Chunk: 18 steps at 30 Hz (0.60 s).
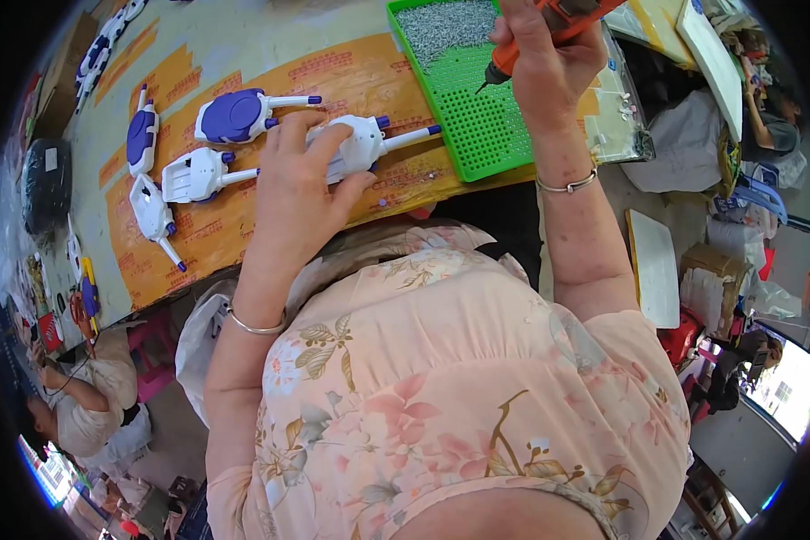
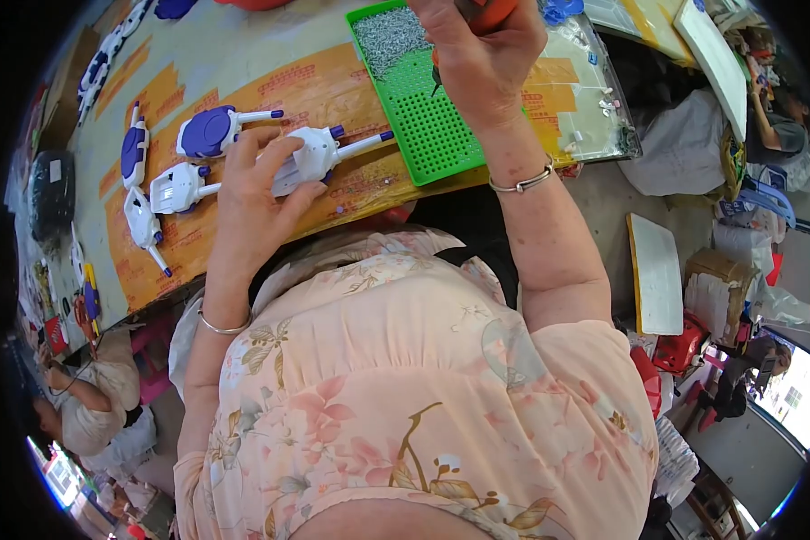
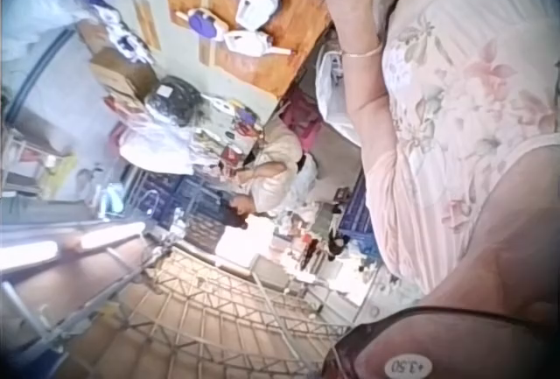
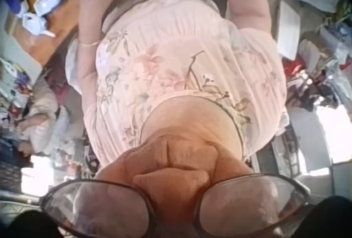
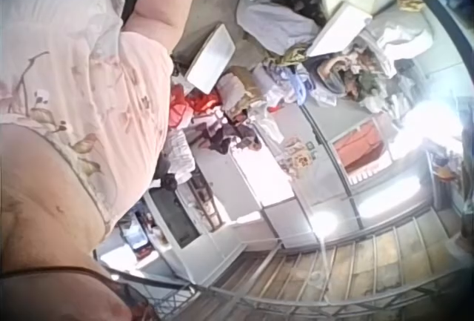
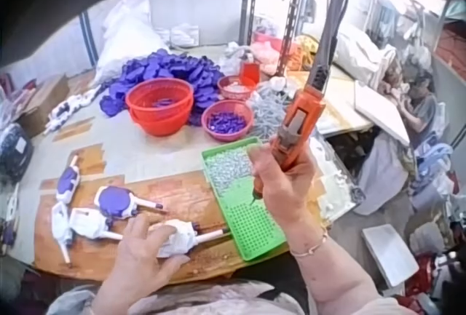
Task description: Using an electric screwdriver to assemble plastic toy components by securing internal parts and housings with screws.
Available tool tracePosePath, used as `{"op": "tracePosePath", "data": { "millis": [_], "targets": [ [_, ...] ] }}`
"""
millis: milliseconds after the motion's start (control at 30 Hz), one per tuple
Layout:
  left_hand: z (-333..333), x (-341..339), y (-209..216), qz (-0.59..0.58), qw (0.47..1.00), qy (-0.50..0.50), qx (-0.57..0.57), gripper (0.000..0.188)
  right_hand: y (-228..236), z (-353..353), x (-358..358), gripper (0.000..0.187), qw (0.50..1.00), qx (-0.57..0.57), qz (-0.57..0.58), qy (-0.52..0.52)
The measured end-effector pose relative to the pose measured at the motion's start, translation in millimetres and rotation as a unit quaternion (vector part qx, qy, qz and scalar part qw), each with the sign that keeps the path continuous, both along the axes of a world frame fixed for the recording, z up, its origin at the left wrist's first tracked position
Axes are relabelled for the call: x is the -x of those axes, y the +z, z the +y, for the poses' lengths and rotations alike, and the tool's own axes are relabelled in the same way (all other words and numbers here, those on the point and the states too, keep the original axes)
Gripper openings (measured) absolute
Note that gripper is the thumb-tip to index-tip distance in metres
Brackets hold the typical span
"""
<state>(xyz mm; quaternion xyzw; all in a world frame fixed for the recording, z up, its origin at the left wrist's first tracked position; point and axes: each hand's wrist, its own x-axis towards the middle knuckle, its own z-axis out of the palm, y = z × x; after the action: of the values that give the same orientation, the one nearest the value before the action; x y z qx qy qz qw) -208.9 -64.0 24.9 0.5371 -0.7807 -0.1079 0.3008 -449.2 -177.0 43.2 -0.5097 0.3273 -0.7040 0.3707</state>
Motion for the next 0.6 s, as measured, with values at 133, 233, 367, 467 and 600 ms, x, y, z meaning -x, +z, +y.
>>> {"op": "tracePosePath", "data": {
  "millis": [133,233,367,467,600],
  "targets": [
    [-3.8,2.3,-13.3,0.015,1.0,-0.011,-0.01,0.046,-4.7,-0.8,0.4,0.018,1.0,-0.005,0.0,0.014],
    [-6.6,1.3,-16.8,0.027,0.999,-0.014,-0.023,0.045,-9.0,-3.7,2.0,0.017,1.0,0.004,0.011,0.012],
    [-7.3,0.3,-17.8,0.044,0.998,-0.021,-0.027,0.044,-7.2,-1.6,0.7,0.017,1.0,0.001,0.017,0.016],
    [-7.8,-0.2,-18.8,0.053,0.998,-0.026,-0.027,0.044,-7.2,-1.1,0.8,0.016,1.0,0.009,0.009,0.017],
    [-9.6,-4.6,-20.9,0.061,0.996,-0.029,-0.059,0.045,4.0,3.5,-0.5,0.017,0.992,0.087,-0.014,0.086]
  ]
}}
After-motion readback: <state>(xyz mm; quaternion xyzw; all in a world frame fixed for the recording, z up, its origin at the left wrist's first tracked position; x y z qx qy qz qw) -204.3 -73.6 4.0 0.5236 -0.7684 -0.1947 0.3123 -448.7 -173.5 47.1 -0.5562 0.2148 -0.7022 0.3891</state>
